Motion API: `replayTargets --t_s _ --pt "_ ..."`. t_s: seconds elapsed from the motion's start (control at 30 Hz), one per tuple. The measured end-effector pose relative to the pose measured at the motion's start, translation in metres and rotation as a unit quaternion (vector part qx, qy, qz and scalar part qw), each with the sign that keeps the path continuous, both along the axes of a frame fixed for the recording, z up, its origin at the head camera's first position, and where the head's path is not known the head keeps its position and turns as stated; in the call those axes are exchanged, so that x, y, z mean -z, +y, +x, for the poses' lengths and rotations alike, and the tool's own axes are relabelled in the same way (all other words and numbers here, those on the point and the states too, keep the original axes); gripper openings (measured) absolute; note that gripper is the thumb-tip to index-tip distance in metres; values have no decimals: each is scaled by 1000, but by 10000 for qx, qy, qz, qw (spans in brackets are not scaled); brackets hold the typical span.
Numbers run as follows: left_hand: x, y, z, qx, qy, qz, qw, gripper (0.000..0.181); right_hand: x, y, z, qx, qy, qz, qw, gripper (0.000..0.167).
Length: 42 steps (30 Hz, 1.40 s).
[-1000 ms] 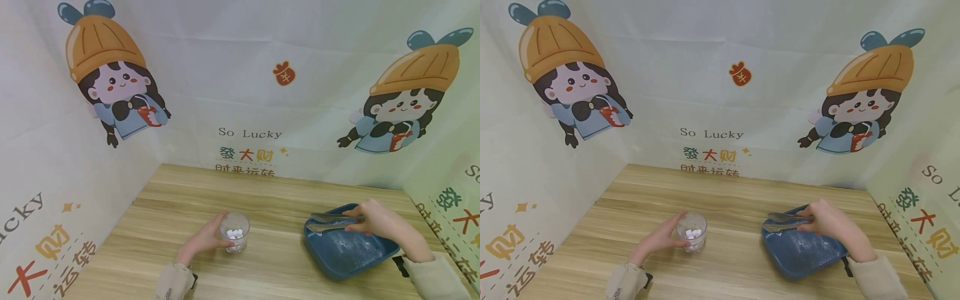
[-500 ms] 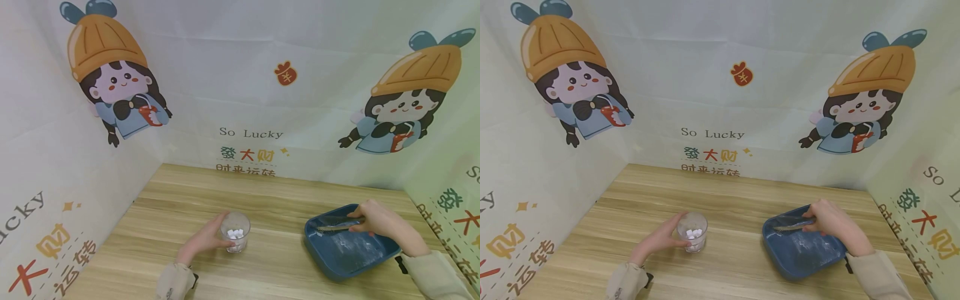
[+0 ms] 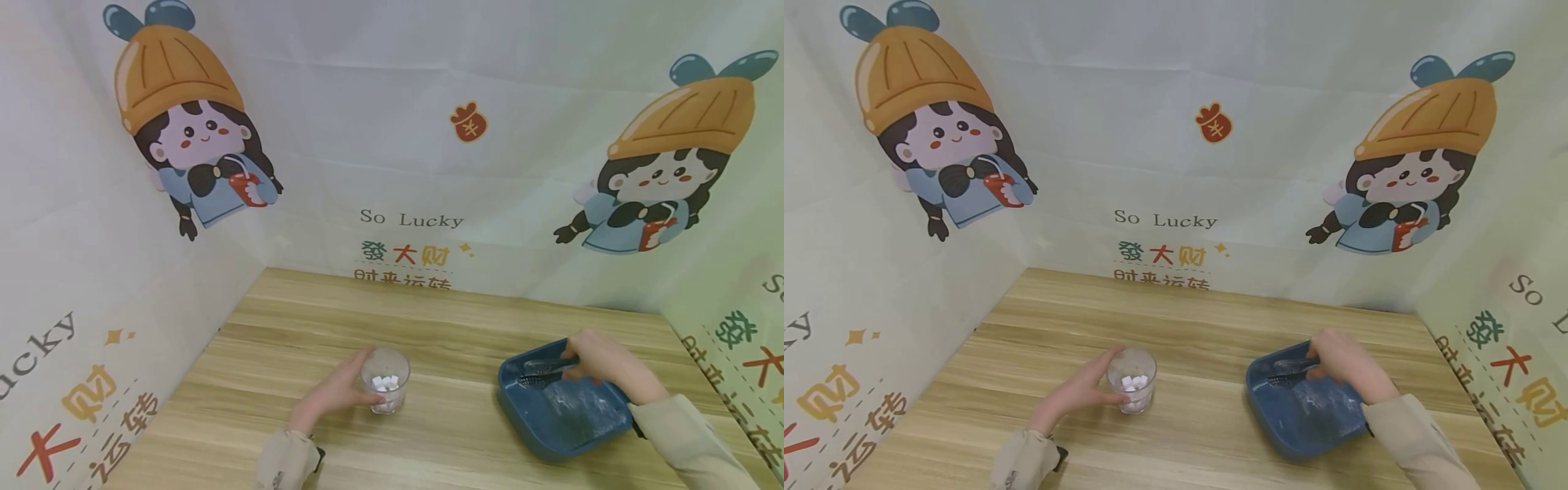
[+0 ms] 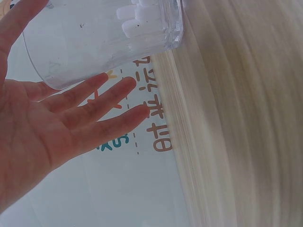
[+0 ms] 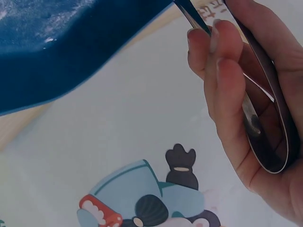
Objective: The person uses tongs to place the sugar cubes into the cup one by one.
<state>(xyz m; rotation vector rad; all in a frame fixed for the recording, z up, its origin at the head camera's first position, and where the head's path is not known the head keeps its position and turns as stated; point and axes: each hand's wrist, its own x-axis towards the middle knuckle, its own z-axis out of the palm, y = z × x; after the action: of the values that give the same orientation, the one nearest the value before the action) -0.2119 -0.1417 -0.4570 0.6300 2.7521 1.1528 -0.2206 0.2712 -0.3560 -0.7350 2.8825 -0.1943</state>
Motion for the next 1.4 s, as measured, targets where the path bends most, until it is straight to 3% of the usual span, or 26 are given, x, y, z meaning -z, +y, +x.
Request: replayTargets --t_s 0.33,0.7,1.4 --pt "0 0 1 44 21 -2 10000 91 12 -3 -6 -28 -24 59 10000 27" --pt "2 0 1 60 60 -16 10000 91 17 -3 -6 -92 -16 -99 9999 11" --pt "-1 -1 3 81 83 -1 9999 89 13 3 -3 58 -374 -248 9990 24"
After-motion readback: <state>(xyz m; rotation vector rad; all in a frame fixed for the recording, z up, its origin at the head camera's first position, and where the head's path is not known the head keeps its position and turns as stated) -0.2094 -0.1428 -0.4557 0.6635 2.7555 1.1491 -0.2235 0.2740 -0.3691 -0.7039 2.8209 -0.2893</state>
